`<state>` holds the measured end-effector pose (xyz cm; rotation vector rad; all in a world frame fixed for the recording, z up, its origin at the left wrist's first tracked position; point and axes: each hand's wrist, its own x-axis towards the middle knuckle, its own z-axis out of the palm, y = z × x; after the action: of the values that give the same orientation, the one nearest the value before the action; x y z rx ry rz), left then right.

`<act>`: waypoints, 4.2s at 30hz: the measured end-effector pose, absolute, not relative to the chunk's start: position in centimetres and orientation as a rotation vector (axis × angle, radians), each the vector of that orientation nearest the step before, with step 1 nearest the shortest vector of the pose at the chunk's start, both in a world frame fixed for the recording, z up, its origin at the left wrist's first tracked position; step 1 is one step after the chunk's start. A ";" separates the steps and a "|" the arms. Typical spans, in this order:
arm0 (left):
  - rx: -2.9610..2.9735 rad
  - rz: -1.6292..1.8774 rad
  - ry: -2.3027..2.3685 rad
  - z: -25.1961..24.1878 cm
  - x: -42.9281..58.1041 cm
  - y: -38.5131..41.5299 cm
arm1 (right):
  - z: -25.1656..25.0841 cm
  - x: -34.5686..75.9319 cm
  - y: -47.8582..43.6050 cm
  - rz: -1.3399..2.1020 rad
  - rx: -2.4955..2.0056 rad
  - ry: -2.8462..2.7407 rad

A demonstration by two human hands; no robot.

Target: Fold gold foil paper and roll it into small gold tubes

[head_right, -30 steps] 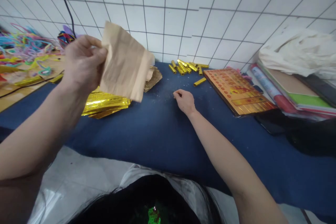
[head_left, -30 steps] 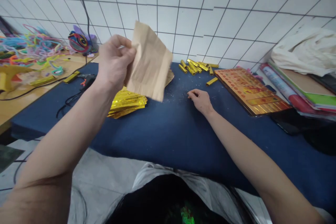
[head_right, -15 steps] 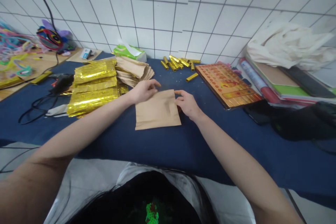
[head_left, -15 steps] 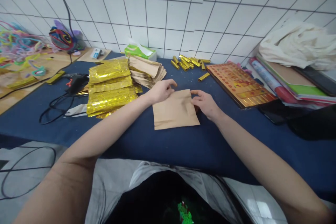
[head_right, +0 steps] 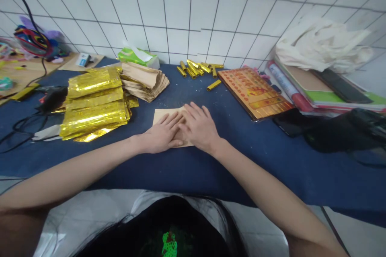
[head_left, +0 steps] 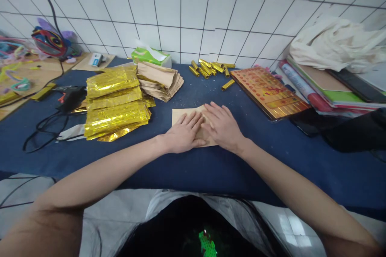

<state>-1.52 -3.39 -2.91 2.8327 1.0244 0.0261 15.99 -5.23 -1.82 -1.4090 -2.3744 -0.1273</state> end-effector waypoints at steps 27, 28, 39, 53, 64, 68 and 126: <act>2.818 0.063 1.067 -2.8 -1.5 -3.7 | -3.5 16.9 -4.3 0.162 -1.549 -2.673; 2.820 0.058 1.065 -2.8 -1.5 -3.7 | -3.5 16.8 -4.3 0.160 -1.554 -2.677; 2.838 0.021 1.037 -2.8 -1.7 -3.6 | -3.2 17.1 -4.4 0.127 -1.560 -2.718; 2.840 -0.008 1.063 -2.8 -1.7 -3.6 | -0.9 19.7 -3.9 0.122 -1.876 -2.480; 2.731 -0.120 1.049 -1.7 -2.7 -2.8 | 0.1 18.9 -6.0 0.379 -1.372 -2.861; 2.708 -0.157 0.987 -1.4 -3.1 -2.7 | 0.4 18.6 -6.0 0.346 -1.394 -2.852; 2.519 0.122 0.954 1.8 -4.1 -2.4 | 0.0 17.8 -5.5 0.803 -1.497 -2.086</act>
<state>-4.07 -2.37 1.83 2.5189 0.9542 0.1220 17.84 -5.49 0.00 -1.4969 -2.0861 0.8028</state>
